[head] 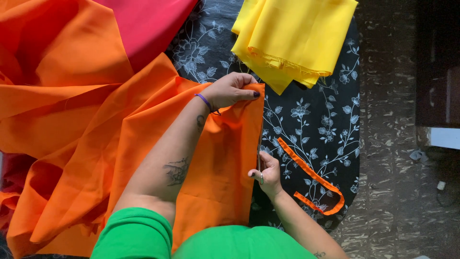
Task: The person uses scissors to cut a large piece of orange fabric on a table. They trim the edges and remove a strip from the fabric, then continue cutting along the edge to shape the material.
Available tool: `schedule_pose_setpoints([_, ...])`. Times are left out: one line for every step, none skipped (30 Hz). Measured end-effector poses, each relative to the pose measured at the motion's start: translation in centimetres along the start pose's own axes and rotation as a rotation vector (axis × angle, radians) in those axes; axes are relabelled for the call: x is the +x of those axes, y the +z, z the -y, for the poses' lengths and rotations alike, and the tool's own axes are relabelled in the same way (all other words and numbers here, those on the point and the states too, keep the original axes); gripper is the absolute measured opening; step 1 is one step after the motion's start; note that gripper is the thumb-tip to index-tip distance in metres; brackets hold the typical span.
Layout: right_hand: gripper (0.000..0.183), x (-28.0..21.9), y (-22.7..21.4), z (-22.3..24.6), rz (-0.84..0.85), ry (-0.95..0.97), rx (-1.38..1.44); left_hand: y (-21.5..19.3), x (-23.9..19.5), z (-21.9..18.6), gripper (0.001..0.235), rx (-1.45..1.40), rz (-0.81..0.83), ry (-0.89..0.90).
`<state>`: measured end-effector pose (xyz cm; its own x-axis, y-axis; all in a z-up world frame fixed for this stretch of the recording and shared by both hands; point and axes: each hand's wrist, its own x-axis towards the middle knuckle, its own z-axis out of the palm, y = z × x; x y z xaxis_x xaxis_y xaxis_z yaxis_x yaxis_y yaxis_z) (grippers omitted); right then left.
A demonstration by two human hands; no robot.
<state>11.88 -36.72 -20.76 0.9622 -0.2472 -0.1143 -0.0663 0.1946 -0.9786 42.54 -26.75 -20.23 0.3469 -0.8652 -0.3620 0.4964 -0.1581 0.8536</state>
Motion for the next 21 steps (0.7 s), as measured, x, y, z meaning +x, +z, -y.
schedule_pose_setpoints([0.063,-0.1,-0.2,-0.2,-0.002,-0.002,0.005,0.0,0.1,0.1,0.025,0.019,-0.007,0.007])
schedule_pose_setpoints([0.063,-0.1,-0.2,-0.2,-0.001,-0.002,0.005,0.0,0.0,0.0,0.025,0.019,-0.008,0.007])
schedule_pose_setpoints([0.062,-0.2,-0.2,-0.3,-0.008,-0.009,0.009,0.1,-0.1,-0.1,0.025,0.019,-0.010,0.007])
schedule_pose_setpoints([0.062,-0.3,-0.2,-0.3,-0.015,-0.016,0.014,0.1,-0.2,-0.2,0.025,0.019,-0.012,0.006])
schedule_pose_setpoints([0.062,-0.2,0.0,-0.2,-0.015,-0.017,0.014,0.1,-0.4,-0.4,0.025,0.019,-0.012,0.007])
schedule_pose_setpoints([0.061,-0.2,0.2,0.0,-0.016,-0.032,-0.005,0.2,-0.5,-0.6,0.025,0.025,-0.017,0.002])
schedule_pose_setpoints([0.060,-0.1,0.3,0.2,-0.017,-0.046,-0.024,0.2,-0.7,-0.9,0.025,0.032,-0.021,-0.002])
schedule_pose_setpoints([0.060,0.0,0.6,0.5,-0.017,-0.047,-0.024,0.3,-0.8,-1.0,0.025,0.032,-0.021,-0.001])
schedule_pose_setpoints([0.060,0.1,0.8,0.9,-0.025,-0.052,-0.022,0.4,-0.9,-1.1,0.025,0.041,-0.024,-0.001])
schedule_pose_setpoints([0.060,0.2,1.1,1.2,-0.033,-0.058,-0.019,0.5,-1.1,-1.2,0.025,0.051,-0.028,-0.001])
schedule_pose_setpoints([0.060,0.2,1.0,0.9,-0.032,-0.059,-0.019,0.6,-1.1,-1.3,0.025,0.052,-0.028,0.000])
schedule_pose_setpoints([0.060,0.2,0.9,0.7,-0.038,-0.058,-0.008,0.8,-1.2,-1.5,0.025,0.056,-0.033,-0.004])
schedule_pose_setpoints([0.061,0.2,0.8,0.4,-0.044,-0.056,0.004,0.9,-1.3,-1.6,0.025,0.060,-0.039,-0.008])
schedule_pose_setpoints([0.061,0.1,0.7,0.2,-0.044,-0.056,0.004,1.0,-1.3,-1.7,0.025,0.060,-0.039,-0.008])
schedule_pose_setpoints([0.061,0.1,0.6,0.1,-0.047,-0.062,-0.002,1.0,-1.4,-1.7,0.026,0.064,-0.039,-0.012])
schedule_pose_setpoints([0.061,0.1,0.5,-0.1,-0.049,-0.068,-0.008,1.1,-1.4,-1.9,0.026,0.069,-0.041,-0.016])
schedule_pose_setpoints([0.061,0.0,0.4,-0.5,-0.048,-0.069,-0.008,1.1,-1.5,-2.0,0.026,0.069,-0.041,-0.015])
schedule_pose_setpoints([0.060,-0.1,0.2,-0.8,-0.052,-0.074,-0.016,1.2,-1.7,-2.2,0.025,0.081,-0.043,-0.007])
schedule_pose_setpoints([0.060,-0.1,0.0,-1.2,-0.056,-0.079,-0.024,1.3,-1.8,-2.3,0.024,0.093,-0.045,0.002])
schedule_pose_setpoints([0.060,-0.1,0.3,-0.7,-0.055,-0.080,-0.024,1.3,-1.7,-2.2,0.024,0.094,-0.045,0.003])
schedule_pose_setpoints([0.058,0.0,0.6,-0.2,-0.065,-0.084,-0.022,1.2,-1.6,-2.1,0.024,0.094,-0.044,0.005])
